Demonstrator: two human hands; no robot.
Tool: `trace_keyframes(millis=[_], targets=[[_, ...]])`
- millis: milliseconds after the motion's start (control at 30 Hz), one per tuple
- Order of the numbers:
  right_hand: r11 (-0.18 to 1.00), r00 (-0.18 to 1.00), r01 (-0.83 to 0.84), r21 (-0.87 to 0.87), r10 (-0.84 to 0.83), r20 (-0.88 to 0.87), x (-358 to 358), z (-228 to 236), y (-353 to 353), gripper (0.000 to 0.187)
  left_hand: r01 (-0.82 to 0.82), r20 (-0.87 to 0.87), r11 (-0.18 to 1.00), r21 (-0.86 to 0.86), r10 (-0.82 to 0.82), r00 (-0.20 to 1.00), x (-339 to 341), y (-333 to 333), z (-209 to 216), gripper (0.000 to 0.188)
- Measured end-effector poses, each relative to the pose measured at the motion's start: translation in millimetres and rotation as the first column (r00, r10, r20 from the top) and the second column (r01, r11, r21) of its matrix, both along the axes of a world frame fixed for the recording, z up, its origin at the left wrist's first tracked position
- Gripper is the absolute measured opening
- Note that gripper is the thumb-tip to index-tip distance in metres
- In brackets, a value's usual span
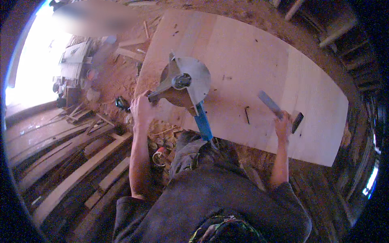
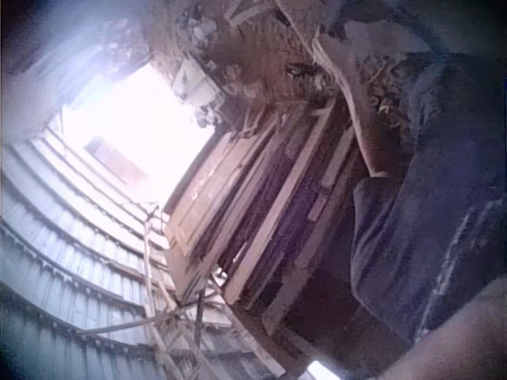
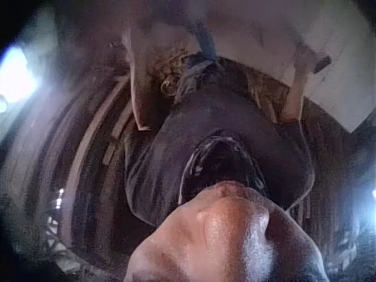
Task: The person assembles a wooden frame by positioning and securing wooden pieces with a hammer and nails. They use a circular saw and a square ruler to measure and adjust components, then hammer nails into the frame to hold the pieces together.
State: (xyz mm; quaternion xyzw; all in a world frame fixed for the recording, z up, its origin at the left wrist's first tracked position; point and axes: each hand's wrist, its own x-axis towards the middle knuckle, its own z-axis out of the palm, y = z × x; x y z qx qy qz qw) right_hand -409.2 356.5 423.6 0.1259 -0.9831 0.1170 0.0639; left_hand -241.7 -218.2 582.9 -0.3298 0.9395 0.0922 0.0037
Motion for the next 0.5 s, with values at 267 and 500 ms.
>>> trace_keyframes(millis=[267,500], targets=[[0.997,0.985,-0.011,0.073,-0.002,0.172,-19,-12,71,0.053,0.012,-0.234,1.0,-0.027,-0.018,0.972,3,12,-4,0.027],[0.993,0.865,-0.109,-0.052,0.12,0.488,-37,23,50,0.047,0.009,-0.234,0.999,-0.052,-0.021,0.972,11,1,-27,0.035]])
